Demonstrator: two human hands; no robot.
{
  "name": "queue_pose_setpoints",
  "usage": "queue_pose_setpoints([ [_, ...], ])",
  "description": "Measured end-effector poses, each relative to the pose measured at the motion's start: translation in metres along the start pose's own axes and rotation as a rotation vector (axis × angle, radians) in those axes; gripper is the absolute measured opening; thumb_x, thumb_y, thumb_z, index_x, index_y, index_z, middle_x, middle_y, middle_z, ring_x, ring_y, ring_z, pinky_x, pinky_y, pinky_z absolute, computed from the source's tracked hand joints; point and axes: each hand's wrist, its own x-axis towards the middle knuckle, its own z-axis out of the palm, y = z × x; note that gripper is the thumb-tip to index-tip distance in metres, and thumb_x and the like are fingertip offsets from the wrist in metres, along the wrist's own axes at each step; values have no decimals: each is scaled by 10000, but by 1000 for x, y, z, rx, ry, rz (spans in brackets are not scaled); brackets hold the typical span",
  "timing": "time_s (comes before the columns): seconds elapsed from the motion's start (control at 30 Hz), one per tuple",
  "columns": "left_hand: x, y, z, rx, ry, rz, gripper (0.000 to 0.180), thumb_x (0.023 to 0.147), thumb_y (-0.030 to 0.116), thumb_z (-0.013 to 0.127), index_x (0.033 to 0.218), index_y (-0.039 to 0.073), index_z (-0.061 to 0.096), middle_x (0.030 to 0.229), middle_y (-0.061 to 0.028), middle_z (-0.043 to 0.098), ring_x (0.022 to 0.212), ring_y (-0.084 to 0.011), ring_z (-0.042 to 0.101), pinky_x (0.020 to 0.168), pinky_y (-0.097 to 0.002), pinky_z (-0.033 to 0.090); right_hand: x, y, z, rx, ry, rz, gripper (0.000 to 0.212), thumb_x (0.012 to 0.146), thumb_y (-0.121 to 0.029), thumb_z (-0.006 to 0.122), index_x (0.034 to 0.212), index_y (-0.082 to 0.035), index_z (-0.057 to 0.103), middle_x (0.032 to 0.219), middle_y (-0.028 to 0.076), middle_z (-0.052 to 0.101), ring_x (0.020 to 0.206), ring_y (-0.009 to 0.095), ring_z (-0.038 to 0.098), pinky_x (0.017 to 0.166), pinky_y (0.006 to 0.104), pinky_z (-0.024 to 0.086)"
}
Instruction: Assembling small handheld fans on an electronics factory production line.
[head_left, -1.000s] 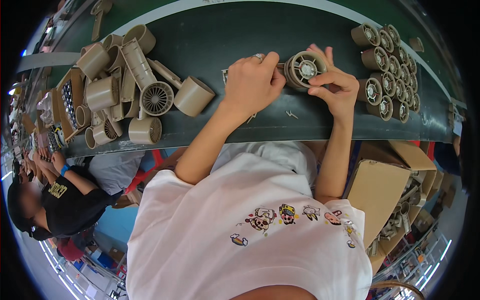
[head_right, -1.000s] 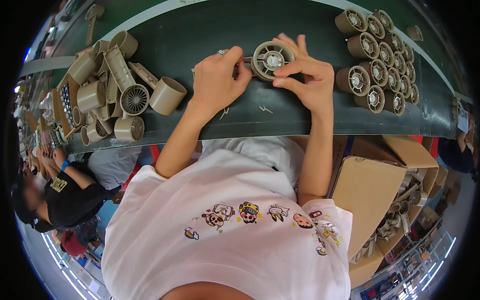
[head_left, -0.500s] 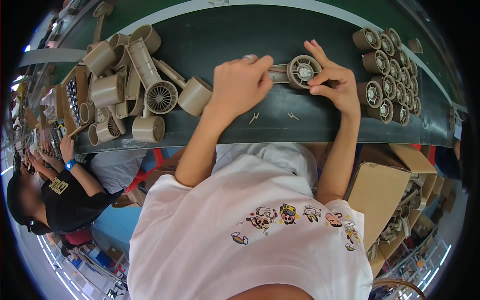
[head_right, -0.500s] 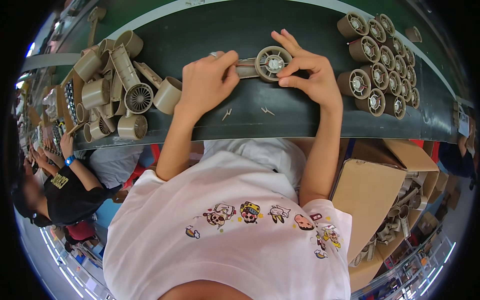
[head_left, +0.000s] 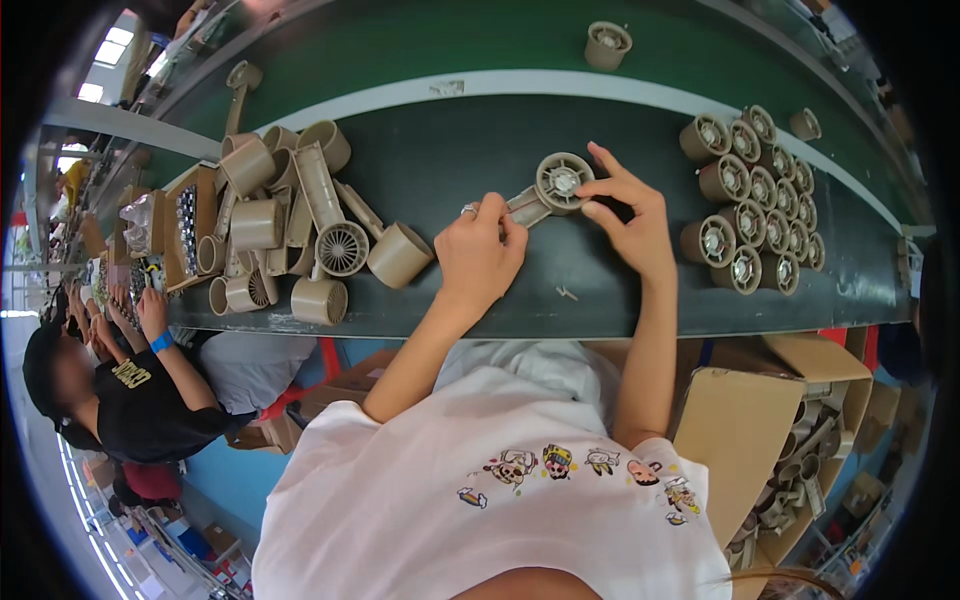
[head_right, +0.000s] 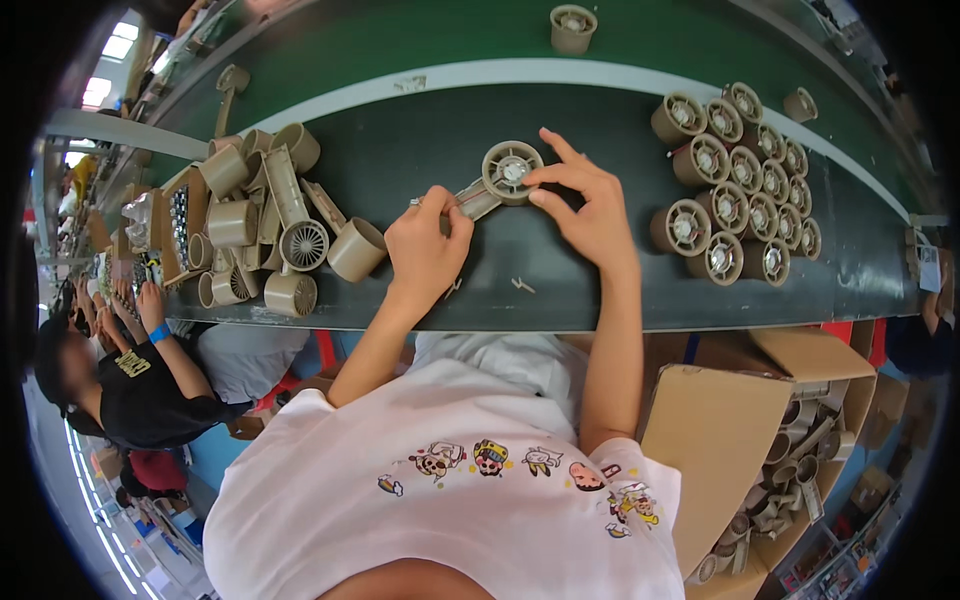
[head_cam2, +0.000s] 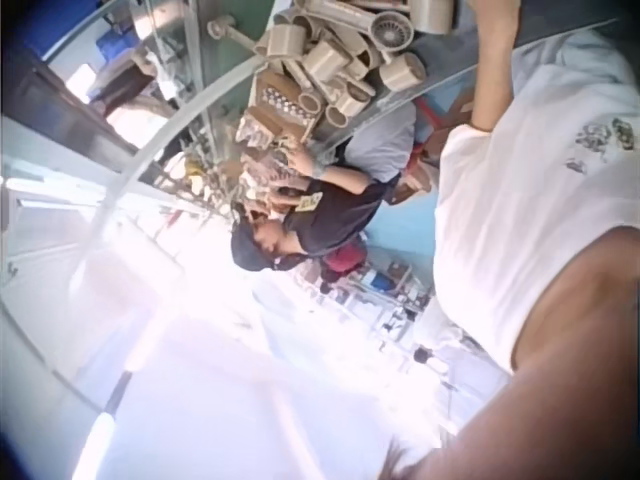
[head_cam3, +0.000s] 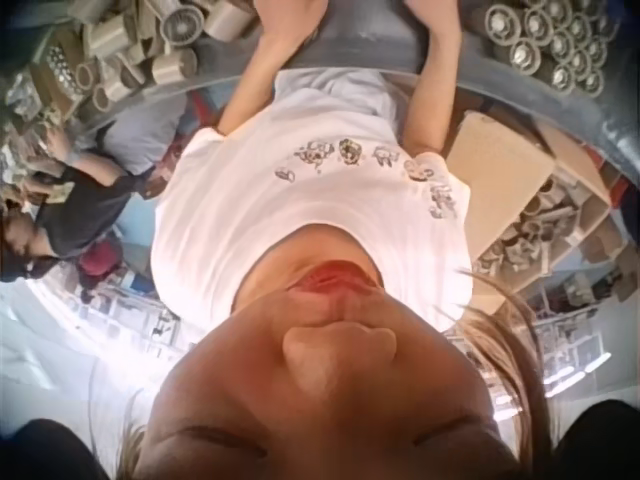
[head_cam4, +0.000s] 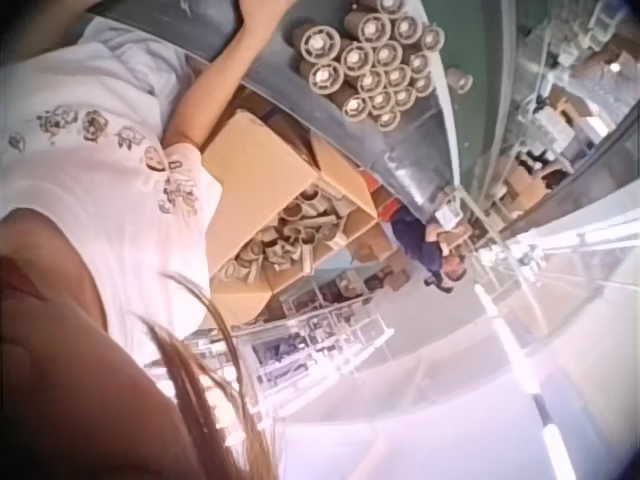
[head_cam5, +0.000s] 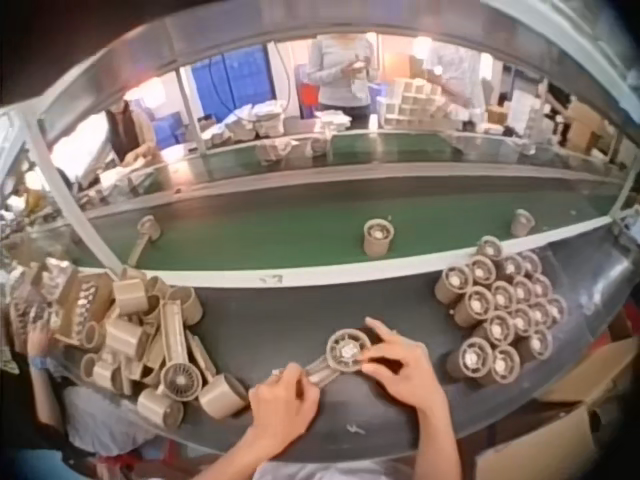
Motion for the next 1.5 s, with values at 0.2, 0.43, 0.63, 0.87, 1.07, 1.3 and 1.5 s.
queue_pose_setpoints([
  [0.2,114,-5,40,328,208,-201,192,838,198,587,841,13,538,714,-186,642,666,-381,652,575,-486,511,-1,-19,7,-71,64,-11,628,657,-40,779,1254,-147,616,1378,187,510,1090,296,624,936,361,483],
  [0.43,210,-33,57,363,327,-242,430,869,316,616,1029,-82,593,1269,-352,453,1178,-464,439,892,-582,377,-3,-11,6,-142,111,-7,505,722,-56,747,1211,-112,636,1299,225,560,1014,300,646,883,360,507],
  [0.63,112,-2,-67,397,-129,-54,243,716,65,605,944,27,683,996,-216,647,972,-376,592,819,-463,482,9,-24,0,-176,200,51,252,782,-49,706,1033,-38,702,984,143,707,783,198,685,710,295,531],
  [0.87,62,-51,-160,500,-767,138,588,594,-141,498,1102,98,675,1316,-114,566,1266,-395,412,1067,-447,341,56,-34,-11,-233,322,20,213,819,-74,685,1025,-25,699,812,117,698,690,154,654,669,273,504],
  [1.07,66,-72,-142,609,-814,447,476,599,-71,632,1040,97,694,1062,-116,638,1219,-387,440,1053,-438,354,114,-13,3,-383,405,-11,346,810,-162,693,1119,-16,641,956,155,682,880,279,663,787,377,509],
  [1.3,68,-84,-138,417,-573,672,206,617,-28,614,801,64,614,846,-95,549,862,-296,557,758,-392,455,178,39,21,-593,470,44,831,766,-343,751,1417,-35,336,1436,302,278,1290,474,327,1021,524,358],
  [1.5,62,-84,-152,455,-435,759,183,634,51,644,803,86,583,910,-66,541,868,-247,565,757,-381,462,211,54,42,-560,402,157,1011,677,-543,770,1458,-113,295,1449,293,269,1302,477,324,1011,570,346],
])
